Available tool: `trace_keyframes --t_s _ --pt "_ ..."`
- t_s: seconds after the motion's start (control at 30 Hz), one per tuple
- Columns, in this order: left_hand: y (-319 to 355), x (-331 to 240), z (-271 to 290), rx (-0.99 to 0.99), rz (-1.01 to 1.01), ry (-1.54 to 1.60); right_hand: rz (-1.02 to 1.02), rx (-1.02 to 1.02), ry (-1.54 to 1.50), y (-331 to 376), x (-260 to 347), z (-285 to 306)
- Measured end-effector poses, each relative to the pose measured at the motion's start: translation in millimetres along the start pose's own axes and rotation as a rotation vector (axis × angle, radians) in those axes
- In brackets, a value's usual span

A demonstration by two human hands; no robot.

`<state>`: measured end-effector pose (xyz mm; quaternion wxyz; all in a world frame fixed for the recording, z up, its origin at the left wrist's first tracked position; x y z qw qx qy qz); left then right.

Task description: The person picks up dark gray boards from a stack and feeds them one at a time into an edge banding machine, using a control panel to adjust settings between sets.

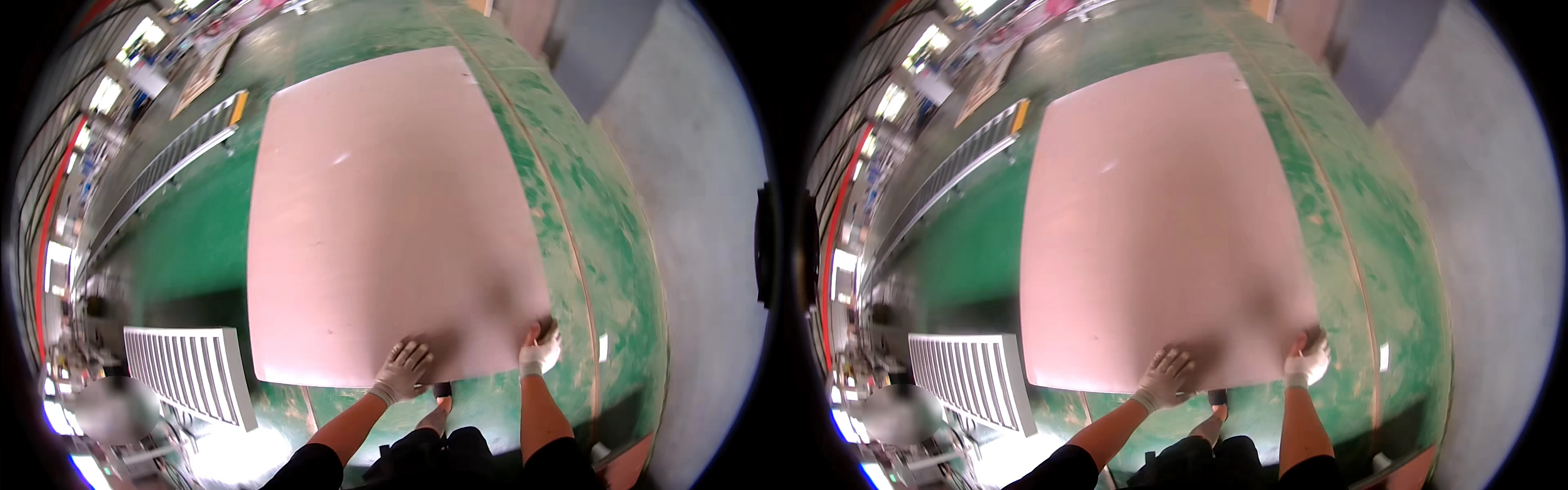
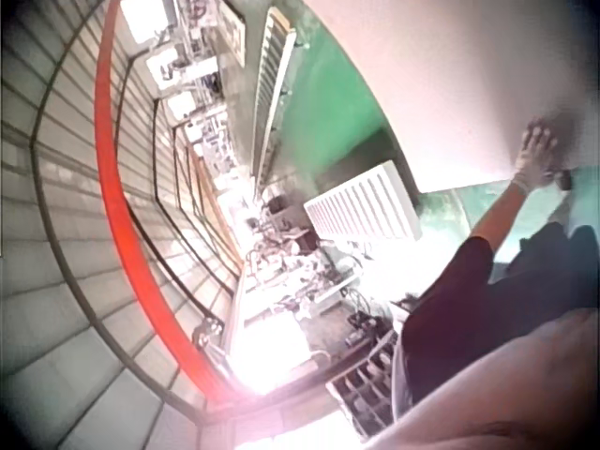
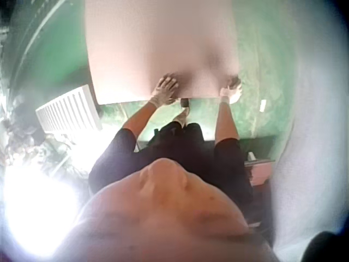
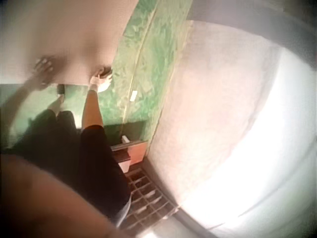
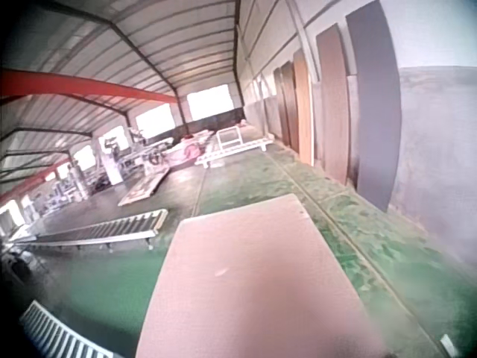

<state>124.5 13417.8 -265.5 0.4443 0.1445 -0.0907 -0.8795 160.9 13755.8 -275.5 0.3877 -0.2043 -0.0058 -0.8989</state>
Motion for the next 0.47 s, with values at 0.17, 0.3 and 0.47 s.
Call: trace_keyframes --t_s 0.17,0.3,0.47 --pt "11.6 88.6 -50.2 -0.043 0.662 0.059 0.077 0.020 -0.039 -72.2 -26.2 -30.5" --pt "24.4 125.4 -0.4 -0.207 1.215 0.143 0.153 0.023 -0.027 -154.1 -35.5 -40.1" --pt "-32.0 76.8 3.0 -0.302 1.285 0.144 0.167 0.125 -0.010 -262.9 -49.4 -60.9"
Point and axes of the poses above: each hand's wrist, its own y-axis away from the middle knuckle, its own z-axis out of the back of the hand, x = y × z, the point moved 5 cm from there along -y, towards the middle knuckle, and after that the axes turned 11 degrees about z, right-handed, at the moved point
